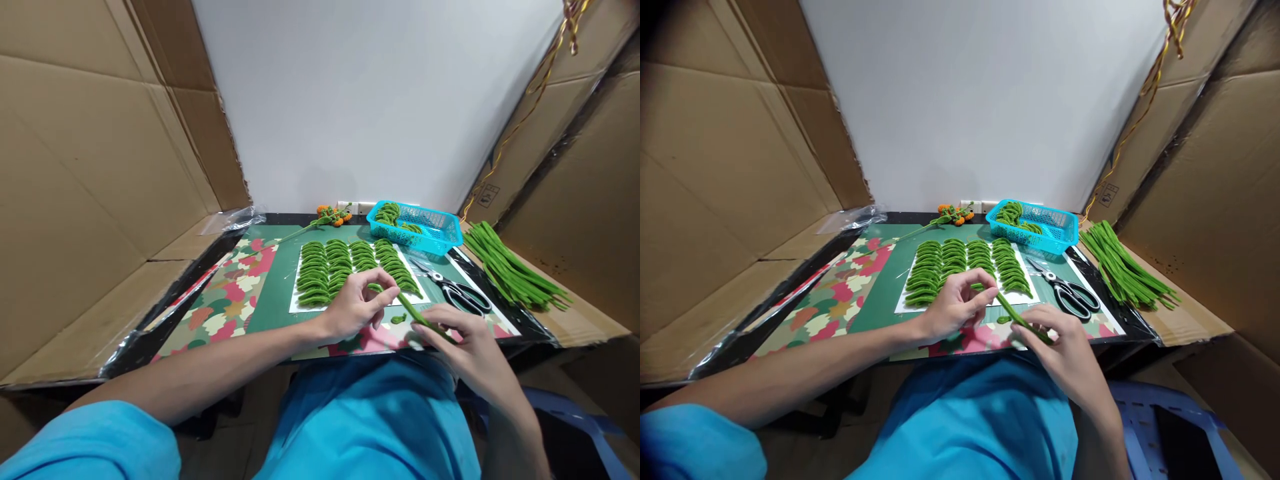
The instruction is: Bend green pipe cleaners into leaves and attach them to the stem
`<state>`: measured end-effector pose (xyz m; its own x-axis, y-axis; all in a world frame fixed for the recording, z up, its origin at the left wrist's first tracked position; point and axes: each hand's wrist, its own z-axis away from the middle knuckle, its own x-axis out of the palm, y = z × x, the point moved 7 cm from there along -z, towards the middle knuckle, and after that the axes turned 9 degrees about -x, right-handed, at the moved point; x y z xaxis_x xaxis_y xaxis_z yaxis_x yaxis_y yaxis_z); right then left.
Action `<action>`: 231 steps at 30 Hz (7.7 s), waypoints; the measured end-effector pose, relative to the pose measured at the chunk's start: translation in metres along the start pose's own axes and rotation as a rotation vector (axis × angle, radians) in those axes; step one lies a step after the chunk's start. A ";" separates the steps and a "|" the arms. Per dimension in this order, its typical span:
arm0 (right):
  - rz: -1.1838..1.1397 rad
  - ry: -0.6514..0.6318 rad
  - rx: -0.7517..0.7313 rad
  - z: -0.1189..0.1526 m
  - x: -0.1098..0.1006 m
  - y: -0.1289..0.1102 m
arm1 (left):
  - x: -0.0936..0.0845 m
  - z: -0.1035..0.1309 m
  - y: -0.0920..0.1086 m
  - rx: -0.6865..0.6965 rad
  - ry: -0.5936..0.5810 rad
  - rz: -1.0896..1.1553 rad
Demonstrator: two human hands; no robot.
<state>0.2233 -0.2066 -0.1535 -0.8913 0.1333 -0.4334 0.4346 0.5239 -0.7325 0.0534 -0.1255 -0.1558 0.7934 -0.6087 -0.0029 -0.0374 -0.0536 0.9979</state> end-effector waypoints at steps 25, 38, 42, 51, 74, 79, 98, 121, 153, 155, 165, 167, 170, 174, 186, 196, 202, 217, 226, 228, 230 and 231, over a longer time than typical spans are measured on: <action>-0.408 0.598 0.074 0.008 0.003 0.025 | 0.010 -0.004 -0.012 -0.279 -0.266 0.270; -0.168 0.559 -0.010 0.006 -0.003 0.007 | 0.011 -0.006 -0.016 -0.295 -0.321 0.339; -0.079 0.530 -0.096 0.003 0.000 -0.004 | 0.013 -0.005 -0.018 -0.303 -0.316 0.297; 0.048 0.404 -0.274 0.003 0.002 -0.007 | 0.009 -0.007 -0.018 -0.263 -0.265 0.271; 0.243 0.494 -0.109 0.004 0.014 -0.015 | 0.013 -0.006 -0.010 -0.187 -0.256 0.153; 0.262 0.490 -0.171 0.005 0.015 -0.016 | 0.011 -0.006 -0.014 -0.200 -0.232 0.166; -0.224 0.440 -0.087 0.000 0.011 -0.005 | 0.013 -0.002 -0.010 -0.269 -0.310 0.145; 0.000 0.578 0.047 0.009 0.014 0.006 | 0.004 -0.005 -0.008 -0.170 -0.155 0.036; 0.375 0.147 -0.148 0.000 0.025 -0.036 | 0.007 -0.001 0.002 -0.091 -0.201 -0.128; 0.391 0.135 -0.127 0.000 0.026 -0.034 | 0.009 0.000 0.002 -0.072 -0.225 -0.168; 0.405 0.173 -0.123 0.000 0.025 -0.031 | 0.011 0.001 0.008 -0.030 -0.226 -0.245; 0.384 0.226 -0.151 0.001 0.019 -0.035 | 0.010 -0.001 0.002 -0.116 -0.235 -0.153; 0.374 0.294 -0.229 0.003 0.010 -0.040 | 0.008 -0.003 -0.005 -0.183 -0.235 -0.043; 0.385 0.189 -0.301 0.002 0.015 -0.038 | 0.006 -0.004 -0.009 -0.185 -0.232 -0.048; 0.377 0.206 -0.390 0.004 0.013 -0.037 | 0.004 -0.003 -0.001 -0.184 -0.298 -0.007; 0.469 0.200 -0.433 0.003 0.016 -0.038 | 0.008 0.000 -0.002 -0.161 -0.370 -0.041; 0.499 0.221 -0.472 0.003 0.016 -0.043 | 0.008 0.000 -0.002 -0.158 -0.385 -0.046; 0.606 0.170 -0.472 -0.004 0.025 -0.052 | -0.001 0.001 0.014 -0.011 -0.278 -0.091; 0.150 0.160 -0.197 -0.019 0.018 -0.042 | 0.005 0.019 0.046 0.448 -0.109 -0.530; -0.085 0.086 -0.035 -0.025 0.020 -0.029 | 0.012 0.028 0.054 0.718 -0.096 -0.766; -0.370 -0.015 0.132 -0.029 0.028 -0.015 | 0.021 0.037 0.055 0.941 -0.127 -0.981; -0.500 -0.065 0.210 -0.030 0.032 -0.010 | 0.025 0.039 0.054 1.003 -0.148 -1.056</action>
<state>0.1861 -0.1827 -0.1442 -0.9889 -0.1449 -0.0325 -0.0173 0.3298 -0.9439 0.0473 -0.1740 -0.1046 0.6535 -0.0084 -0.7569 0.0624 -0.9959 0.0649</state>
